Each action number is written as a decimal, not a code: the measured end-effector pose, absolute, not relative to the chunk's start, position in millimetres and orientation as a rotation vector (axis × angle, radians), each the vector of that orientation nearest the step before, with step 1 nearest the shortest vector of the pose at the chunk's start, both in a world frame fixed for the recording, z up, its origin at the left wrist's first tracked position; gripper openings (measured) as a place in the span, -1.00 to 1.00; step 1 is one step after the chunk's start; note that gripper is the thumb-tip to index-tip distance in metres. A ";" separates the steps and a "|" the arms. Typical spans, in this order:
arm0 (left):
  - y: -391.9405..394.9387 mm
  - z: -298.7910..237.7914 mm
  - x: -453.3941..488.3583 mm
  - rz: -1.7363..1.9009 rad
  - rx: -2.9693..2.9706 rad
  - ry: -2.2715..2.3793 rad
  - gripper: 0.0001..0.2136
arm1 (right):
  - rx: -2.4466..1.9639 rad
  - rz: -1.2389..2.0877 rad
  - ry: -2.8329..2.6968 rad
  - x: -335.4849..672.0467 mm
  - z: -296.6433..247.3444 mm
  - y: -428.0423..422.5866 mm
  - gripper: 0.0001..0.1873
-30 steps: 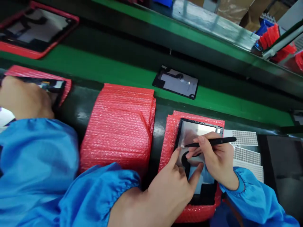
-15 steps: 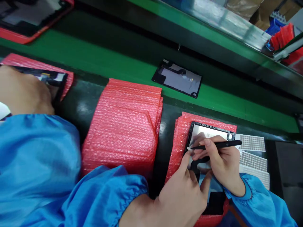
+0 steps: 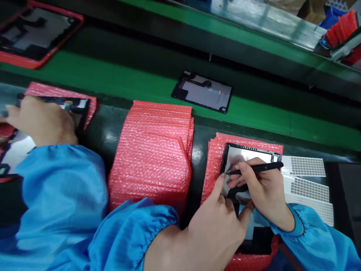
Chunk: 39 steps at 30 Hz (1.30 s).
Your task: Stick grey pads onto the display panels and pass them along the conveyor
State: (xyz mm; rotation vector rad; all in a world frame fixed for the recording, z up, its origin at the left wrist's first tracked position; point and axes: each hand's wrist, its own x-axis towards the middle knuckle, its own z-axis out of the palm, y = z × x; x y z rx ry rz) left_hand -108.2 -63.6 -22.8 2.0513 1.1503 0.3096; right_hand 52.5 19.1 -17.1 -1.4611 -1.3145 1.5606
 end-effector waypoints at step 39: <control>220.8 -56.0 -67.8 0.889 1.168 1.427 -0.70 | -1.373 0.437 -0.567 165.6 -58.0 0.5 -0.54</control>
